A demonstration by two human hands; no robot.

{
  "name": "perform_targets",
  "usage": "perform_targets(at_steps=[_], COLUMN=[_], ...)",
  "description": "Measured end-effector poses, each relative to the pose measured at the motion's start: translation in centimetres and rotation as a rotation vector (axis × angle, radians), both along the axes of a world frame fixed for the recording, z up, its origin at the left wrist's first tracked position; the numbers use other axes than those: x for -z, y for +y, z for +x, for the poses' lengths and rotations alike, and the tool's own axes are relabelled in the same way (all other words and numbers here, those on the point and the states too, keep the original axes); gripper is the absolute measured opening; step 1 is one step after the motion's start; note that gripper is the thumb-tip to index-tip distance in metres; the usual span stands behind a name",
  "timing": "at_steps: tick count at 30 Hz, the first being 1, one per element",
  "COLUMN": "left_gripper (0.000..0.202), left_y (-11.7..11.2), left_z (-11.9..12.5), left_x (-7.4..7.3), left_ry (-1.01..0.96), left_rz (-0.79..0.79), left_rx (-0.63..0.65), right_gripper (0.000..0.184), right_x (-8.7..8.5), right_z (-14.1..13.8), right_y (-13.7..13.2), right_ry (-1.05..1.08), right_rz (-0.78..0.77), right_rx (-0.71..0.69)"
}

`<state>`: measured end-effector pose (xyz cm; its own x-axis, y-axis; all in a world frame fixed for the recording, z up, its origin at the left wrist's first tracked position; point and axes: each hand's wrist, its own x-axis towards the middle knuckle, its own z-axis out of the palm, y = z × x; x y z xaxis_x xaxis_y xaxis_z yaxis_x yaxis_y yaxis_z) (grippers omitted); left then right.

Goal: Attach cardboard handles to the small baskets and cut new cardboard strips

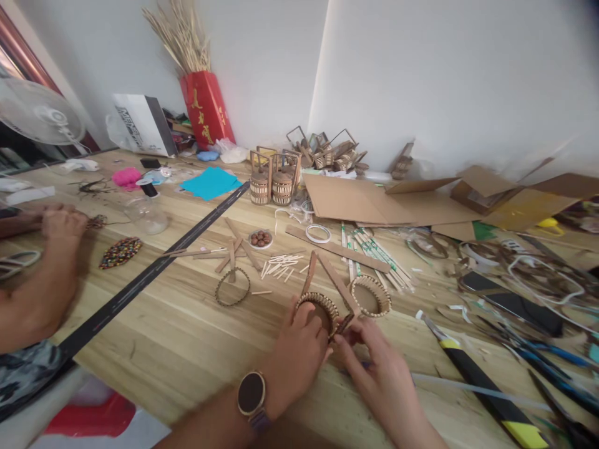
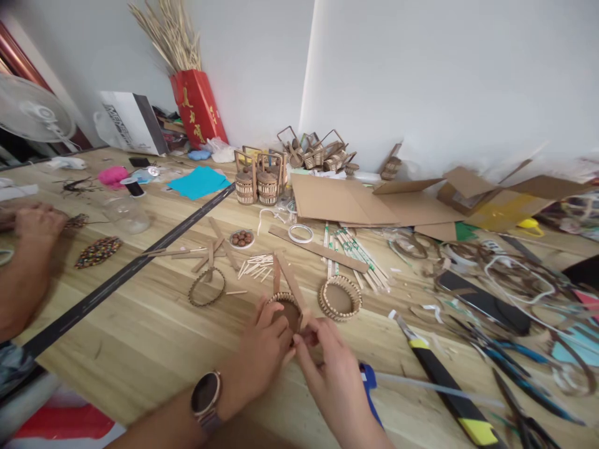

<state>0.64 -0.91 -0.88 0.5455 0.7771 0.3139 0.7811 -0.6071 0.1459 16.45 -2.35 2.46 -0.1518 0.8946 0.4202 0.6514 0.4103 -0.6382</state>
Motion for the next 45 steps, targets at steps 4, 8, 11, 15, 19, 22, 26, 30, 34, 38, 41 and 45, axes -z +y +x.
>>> perform_targets(at_steps=[4, 8, 11, 15, 19, 22, 26, 30, 34, 38, 41, 45], left_gripper=[0.019, 0.023, 0.026, 0.027, 0.024, 0.022, 0.024, 0.029, 0.007, 0.013, 0.038, 0.044], left_y=[-0.6, -0.9, -0.9, -0.9, -1.1, -1.2, -0.9, -1.0, -1.3, -1.4, -0.9, 0.2], left_z=[1.0, 1.7, 2.0, 2.3, 3.0, 3.8, 4.3, 3.3, 1.8, 1.5, 1.9, 2.3], left_x=[-0.4, -0.2, 0.1, 0.0, -0.4, -0.3, -0.4, -2.3, -5.2, -6.2, -5.4, -4.1], left_ry=[0.027, 0.063, 0.098, 0.129, 0.16, 0.161, 0.106, -0.041, -0.162, -0.344, -0.622, -0.855], left_rz=[0.061, 0.09, 0.096, 0.049, 0.032, 0.052, 0.034, 0.019, -0.004, -0.047, -0.222, -0.543], left_rx=[0.024, 0.023, 0.018, -0.004, -0.011, -0.035, -0.042, -0.052, -0.043, 0.013, 0.053, 0.066], right_gripper=[0.014, 0.016, 0.014, 0.015, 0.014, 0.012, 0.012, 0.011, 0.011, 0.012, 0.014, 0.015], right_x=[-0.2, -0.8, -1.3, -1.8, -2.0, -2.1, -2.1, -2.0, -1.8, -1.8, -1.8, -1.9], right_z=[0.4, 1.0, 1.2, 1.2, 1.3, 1.5, 2.3, 2.9, 3.0, 2.9, 3.0, 3.2], right_y=[-0.5, -0.8, -0.9, -1.0, -0.9, -0.7, -0.1, 0.3, 0.6, 1.0, 1.1, 1.1], right_ry=[-0.01, -0.006, 0.0, 0.002, 0.011, 0.011, -0.011, -0.024, -0.01, 0.004, 0.01, 0.013], right_rz=[0.044, 0.071, 0.084, 0.088, 0.101, 0.142, 0.179, 0.176, 0.17, 0.179, 0.178, 0.158], right_rx=[0.038, 0.037, 0.039, 0.048, 0.069, 0.079, 0.054, -0.016, -0.062, -0.085, -0.087, -0.103])
